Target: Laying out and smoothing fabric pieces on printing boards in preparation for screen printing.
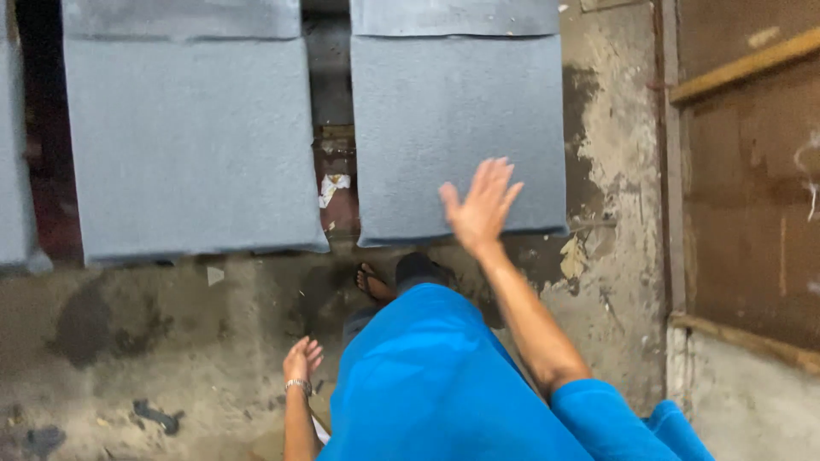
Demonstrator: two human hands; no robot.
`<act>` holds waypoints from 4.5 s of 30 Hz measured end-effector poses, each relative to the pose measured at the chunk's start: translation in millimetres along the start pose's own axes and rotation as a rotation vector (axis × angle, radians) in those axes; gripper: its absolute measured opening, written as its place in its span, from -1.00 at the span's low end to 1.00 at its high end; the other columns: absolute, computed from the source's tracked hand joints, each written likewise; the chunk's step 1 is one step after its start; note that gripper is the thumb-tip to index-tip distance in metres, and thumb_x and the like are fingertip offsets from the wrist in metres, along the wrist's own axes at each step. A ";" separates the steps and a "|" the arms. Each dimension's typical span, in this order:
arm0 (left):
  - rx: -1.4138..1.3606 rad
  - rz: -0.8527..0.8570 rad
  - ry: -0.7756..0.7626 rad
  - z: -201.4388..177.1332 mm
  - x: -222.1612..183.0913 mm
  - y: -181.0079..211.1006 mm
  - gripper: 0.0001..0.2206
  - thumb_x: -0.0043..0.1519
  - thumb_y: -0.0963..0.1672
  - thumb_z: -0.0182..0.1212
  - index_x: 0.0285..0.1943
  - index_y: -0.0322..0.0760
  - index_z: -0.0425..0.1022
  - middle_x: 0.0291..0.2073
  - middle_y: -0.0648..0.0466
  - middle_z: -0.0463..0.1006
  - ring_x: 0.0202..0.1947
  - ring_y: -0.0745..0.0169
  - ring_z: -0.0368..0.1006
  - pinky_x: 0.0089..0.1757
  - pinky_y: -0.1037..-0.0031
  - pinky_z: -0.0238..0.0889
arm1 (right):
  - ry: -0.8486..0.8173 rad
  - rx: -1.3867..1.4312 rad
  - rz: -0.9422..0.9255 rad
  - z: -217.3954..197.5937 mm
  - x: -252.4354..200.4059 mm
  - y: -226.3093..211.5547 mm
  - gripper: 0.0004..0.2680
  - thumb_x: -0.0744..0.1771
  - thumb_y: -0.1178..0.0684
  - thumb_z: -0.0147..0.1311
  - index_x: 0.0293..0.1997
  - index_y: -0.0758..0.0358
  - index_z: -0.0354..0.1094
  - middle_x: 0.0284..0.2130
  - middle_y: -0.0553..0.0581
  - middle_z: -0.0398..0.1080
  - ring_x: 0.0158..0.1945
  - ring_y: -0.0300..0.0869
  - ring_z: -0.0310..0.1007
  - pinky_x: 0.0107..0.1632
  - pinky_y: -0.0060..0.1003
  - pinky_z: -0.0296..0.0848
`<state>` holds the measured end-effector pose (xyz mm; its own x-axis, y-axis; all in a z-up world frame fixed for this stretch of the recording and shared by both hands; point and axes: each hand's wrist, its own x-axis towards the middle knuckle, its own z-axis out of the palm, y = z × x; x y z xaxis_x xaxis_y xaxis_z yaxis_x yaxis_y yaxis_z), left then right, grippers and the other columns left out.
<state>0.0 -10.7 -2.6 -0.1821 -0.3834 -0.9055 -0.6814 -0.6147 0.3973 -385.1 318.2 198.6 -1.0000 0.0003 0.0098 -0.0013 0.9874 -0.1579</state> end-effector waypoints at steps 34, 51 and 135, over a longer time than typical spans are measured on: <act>0.149 -0.210 0.092 -27.7 -19.1 59.8 -0.68 0.45 -0.16 -0.07 0.33 -0.37 0.43 0.12 -0.21 0.58 0.04 -0.15 0.54 -0.07 0.16 0.46 | -0.072 0.094 -0.147 5.4 55.6 -29.7 -0.33 0.40 -0.50 -0.36 0.59 0.21 -0.20 0.53 0.43 -0.35 0.59 0.27 -0.45 0.49 0.31 -0.49; 0.924 -0.032 -0.505 82.7 -44.5 211.8 -0.55 0.34 0.04 0.02 0.29 -0.20 0.57 0.21 -0.03 0.64 0.23 0.11 0.51 0.23 0.30 0.32 | 0.068 0.158 0.248 -3.8 56.5 19.7 -0.41 0.37 -0.41 -0.12 0.52 0.14 0.05 0.50 0.43 -0.12 0.56 0.24 -0.26 0.45 0.30 -0.32; -0.038 0.309 -0.391 269.7 -99.2 260.2 -0.67 0.44 0.01 -0.01 0.13 -0.29 0.51 -0.02 0.01 0.59 -0.01 0.17 0.52 -0.01 0.36 0.43 | -0.593 1.372 0.996 -81.5 98.7 172.1 -0.55 0.41 -0.28 -0.22 0.23 0.30 0.37 0.09 0.26 0.45 0.13 0.11 0.47 0.21 0.13 0.51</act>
<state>-350.4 53.3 150.4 -0.6282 -0.2689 -0.7301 -0.5289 -0.5406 0.6542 -483.3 501.0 252.9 -0.4990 0.0964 -0.8612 0.8440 -0.1715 -0.5082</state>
